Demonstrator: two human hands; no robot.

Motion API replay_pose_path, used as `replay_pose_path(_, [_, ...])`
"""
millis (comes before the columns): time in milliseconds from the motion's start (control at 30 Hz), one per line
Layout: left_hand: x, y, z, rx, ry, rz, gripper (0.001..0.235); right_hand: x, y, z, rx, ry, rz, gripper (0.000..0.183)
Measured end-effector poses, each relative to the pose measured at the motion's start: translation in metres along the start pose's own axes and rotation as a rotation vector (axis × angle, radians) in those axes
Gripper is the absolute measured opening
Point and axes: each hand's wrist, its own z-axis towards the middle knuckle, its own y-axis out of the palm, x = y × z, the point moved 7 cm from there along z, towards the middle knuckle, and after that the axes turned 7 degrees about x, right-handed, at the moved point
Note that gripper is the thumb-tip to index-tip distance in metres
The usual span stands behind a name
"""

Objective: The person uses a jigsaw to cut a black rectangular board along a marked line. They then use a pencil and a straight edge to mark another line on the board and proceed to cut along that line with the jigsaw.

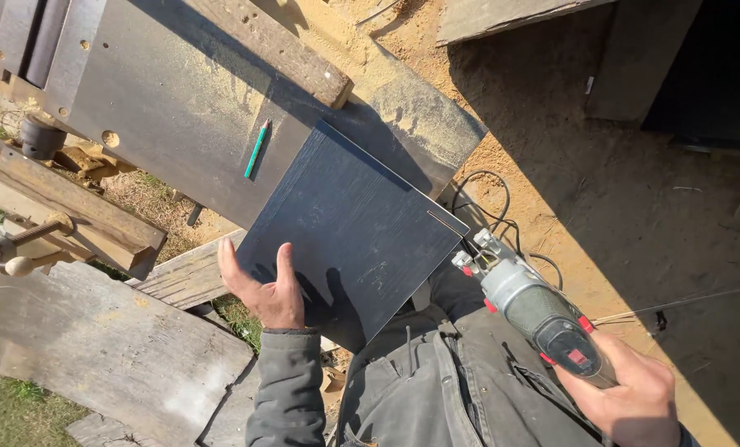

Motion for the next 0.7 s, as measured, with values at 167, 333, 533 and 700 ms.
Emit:
replay_pose_path(167, [0.05,0.069,0.059,-0.162,0.175,0.084,0.088,-0.011,0.014,0.014,-0.037,0.072,-0.049,0.045])
replay_pose_path(333, [0.062,0.098,0.065,-0.247,0.2,0.054,0.084,-0.023,0.024,0.029,-0.064,0.131,-0.099,0.044])
replay_pose_path(533, [0.067,0.1,0.059,-0.263,0.235,0.098,0.073,-0.031,0.041,0.04,-0.127,0.23,-0.141,0.041])
replay_pose_path(700, [0.061,0.103,0.059,-0.278,0.225,0.108,0.072,-0.052,0.051,0.054,-0.103,-0.004,-0.132,0.048])
